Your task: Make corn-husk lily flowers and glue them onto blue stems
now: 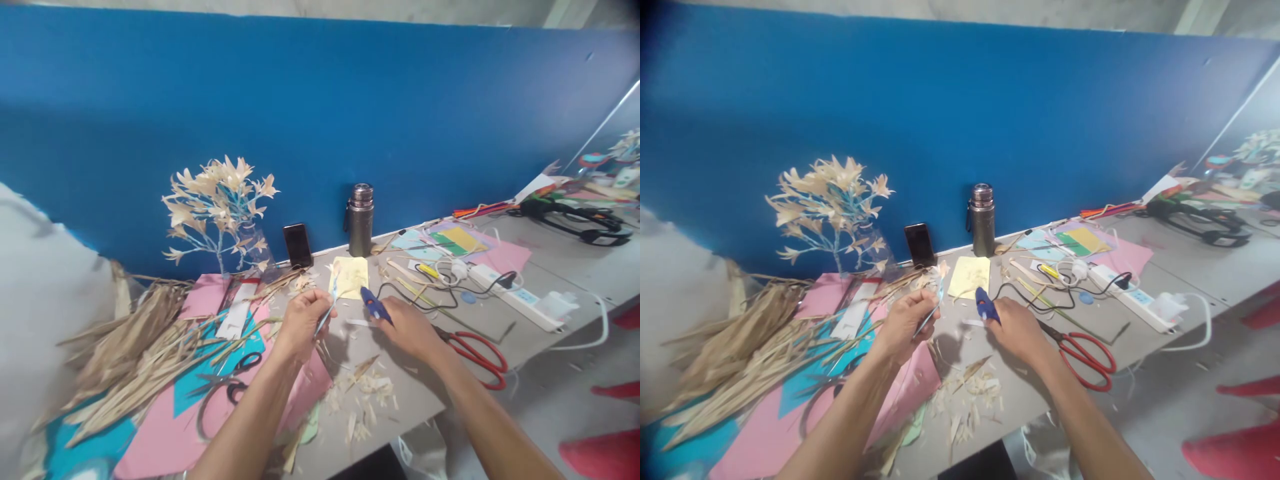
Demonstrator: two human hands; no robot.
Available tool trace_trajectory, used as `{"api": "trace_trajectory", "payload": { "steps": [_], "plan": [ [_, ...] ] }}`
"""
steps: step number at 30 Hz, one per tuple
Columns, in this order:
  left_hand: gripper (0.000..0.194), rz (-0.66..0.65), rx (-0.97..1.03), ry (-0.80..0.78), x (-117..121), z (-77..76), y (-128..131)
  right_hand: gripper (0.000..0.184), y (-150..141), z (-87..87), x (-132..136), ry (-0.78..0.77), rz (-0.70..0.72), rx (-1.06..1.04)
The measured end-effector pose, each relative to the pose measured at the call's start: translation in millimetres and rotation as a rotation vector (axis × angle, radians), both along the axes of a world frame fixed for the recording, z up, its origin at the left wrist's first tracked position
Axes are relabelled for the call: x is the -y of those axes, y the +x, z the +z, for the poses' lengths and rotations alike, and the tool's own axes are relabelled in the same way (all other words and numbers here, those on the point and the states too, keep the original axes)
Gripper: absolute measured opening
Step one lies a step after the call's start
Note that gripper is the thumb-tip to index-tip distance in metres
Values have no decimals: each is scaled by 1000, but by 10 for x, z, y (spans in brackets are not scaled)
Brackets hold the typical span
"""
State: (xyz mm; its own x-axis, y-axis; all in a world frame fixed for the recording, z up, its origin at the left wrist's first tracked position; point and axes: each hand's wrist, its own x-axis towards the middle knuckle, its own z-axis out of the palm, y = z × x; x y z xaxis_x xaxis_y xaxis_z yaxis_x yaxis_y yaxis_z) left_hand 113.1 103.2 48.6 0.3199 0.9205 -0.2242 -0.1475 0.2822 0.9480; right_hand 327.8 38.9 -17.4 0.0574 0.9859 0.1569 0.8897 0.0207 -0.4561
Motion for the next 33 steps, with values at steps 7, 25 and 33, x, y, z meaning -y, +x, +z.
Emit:
{"api": "trace_trajectory", "payload": {
  "steps": [7, 25, 33],
  "plan": [
    [29, -72, -20, 36, 113, 27, 42, 30, 152, 84, -221, 72, 45, -156],
    [32, -285, 48, -28, 431, 74, 67, 37, -205, 466, -114, 33, 220, -1314],
    [33, -632, 391, -286, 487, 21, 16, 28, -198, 508, -51, 136, 570, -1452]
  ]
}}
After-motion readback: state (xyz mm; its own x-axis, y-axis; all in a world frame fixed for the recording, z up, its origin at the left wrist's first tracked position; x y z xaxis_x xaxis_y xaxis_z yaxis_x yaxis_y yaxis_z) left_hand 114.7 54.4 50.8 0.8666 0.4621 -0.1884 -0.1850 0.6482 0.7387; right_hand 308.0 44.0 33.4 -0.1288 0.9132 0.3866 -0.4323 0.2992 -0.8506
